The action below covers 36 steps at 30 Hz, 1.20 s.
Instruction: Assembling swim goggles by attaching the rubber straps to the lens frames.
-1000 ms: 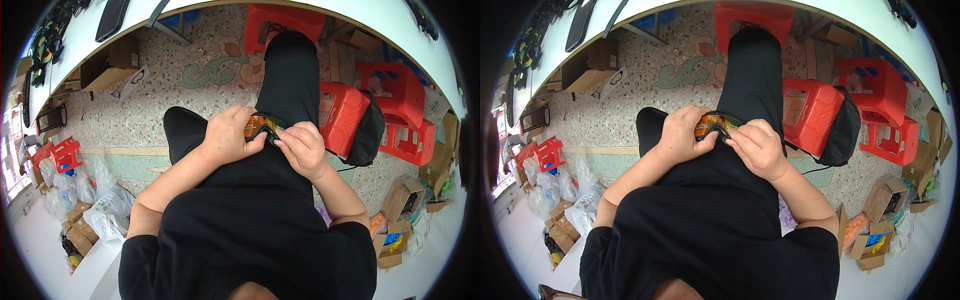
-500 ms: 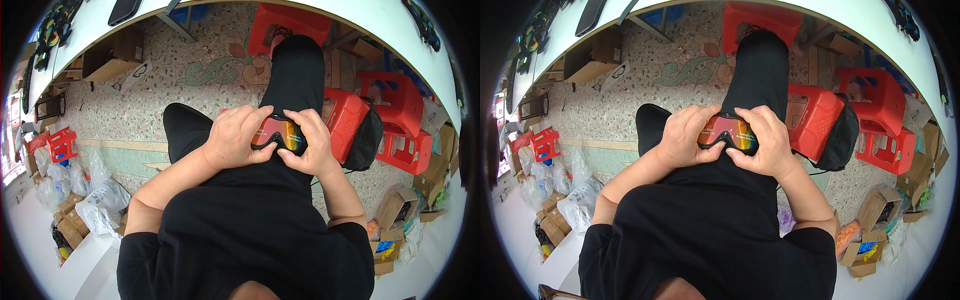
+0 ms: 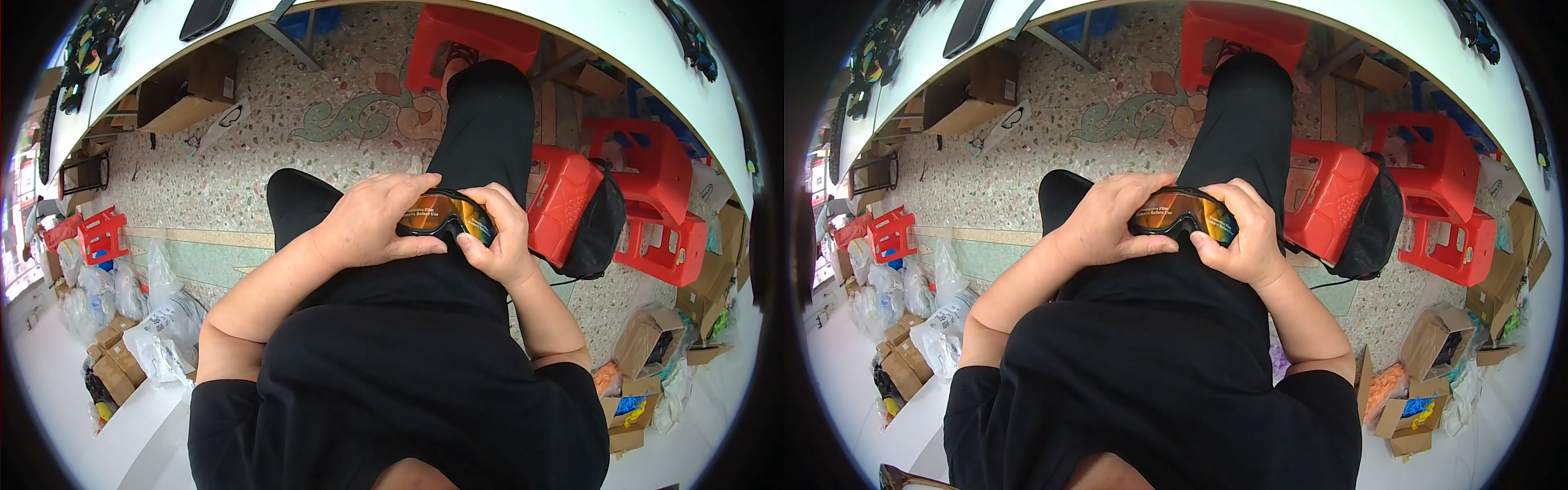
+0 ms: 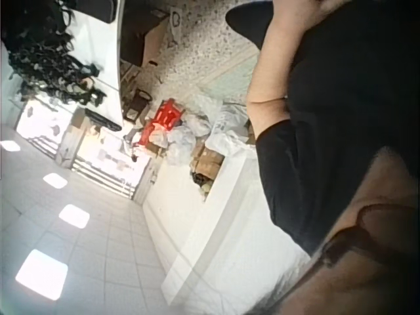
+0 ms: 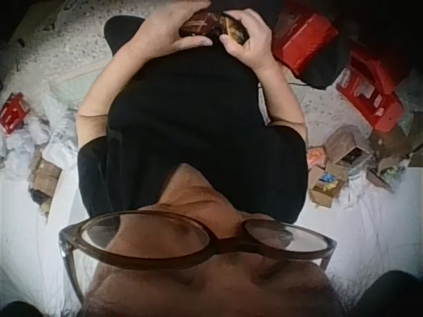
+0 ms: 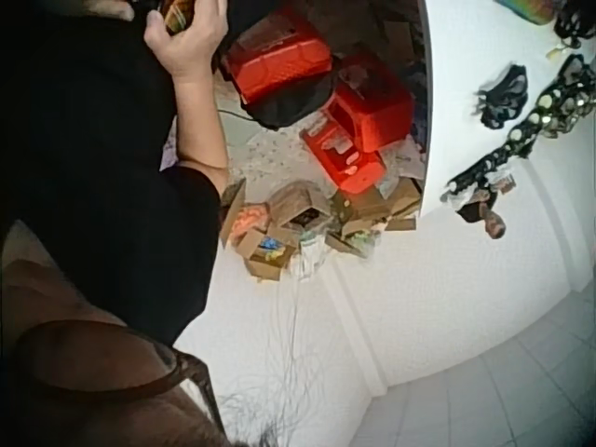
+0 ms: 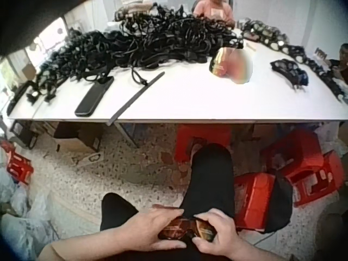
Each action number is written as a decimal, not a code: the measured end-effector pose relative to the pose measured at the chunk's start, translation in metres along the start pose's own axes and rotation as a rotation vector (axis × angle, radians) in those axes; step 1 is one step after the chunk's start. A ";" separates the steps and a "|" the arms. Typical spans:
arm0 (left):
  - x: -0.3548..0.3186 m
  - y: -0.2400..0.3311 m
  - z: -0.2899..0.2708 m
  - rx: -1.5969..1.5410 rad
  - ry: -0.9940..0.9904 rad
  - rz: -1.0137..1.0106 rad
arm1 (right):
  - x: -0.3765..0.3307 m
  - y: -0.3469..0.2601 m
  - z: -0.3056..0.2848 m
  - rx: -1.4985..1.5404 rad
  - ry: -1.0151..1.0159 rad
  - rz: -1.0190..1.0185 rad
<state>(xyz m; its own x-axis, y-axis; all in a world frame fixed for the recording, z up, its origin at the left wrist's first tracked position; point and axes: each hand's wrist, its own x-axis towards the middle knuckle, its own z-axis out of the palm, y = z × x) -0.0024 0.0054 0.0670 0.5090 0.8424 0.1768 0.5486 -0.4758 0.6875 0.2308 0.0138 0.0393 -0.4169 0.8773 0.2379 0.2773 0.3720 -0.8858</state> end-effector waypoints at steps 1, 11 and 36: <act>0.000 0.000 -0.001 -0.003 -0.086 -0.048 | -0.001 0.000 0.000 0.000 -0.040 0.018; -0.004 0.002 0.026 0.120 0.032 -0.085 | -0.005 -0.006 0.002 -0.225 0.016 -0.235; -0.009 0.000 0.026 0.012 0.066 0.011 | -0.015 0.000 -0.024 0.099 -0.221 0.218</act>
<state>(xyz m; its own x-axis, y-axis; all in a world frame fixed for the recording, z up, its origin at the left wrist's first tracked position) 0.0106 -0.0087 0.0468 0.4705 0.8517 0.2308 0.5513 -0.4879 0.6768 0.2580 0.0084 0.0450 -0.5379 0.8418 -0.0444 0.3000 0.1419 -0.9433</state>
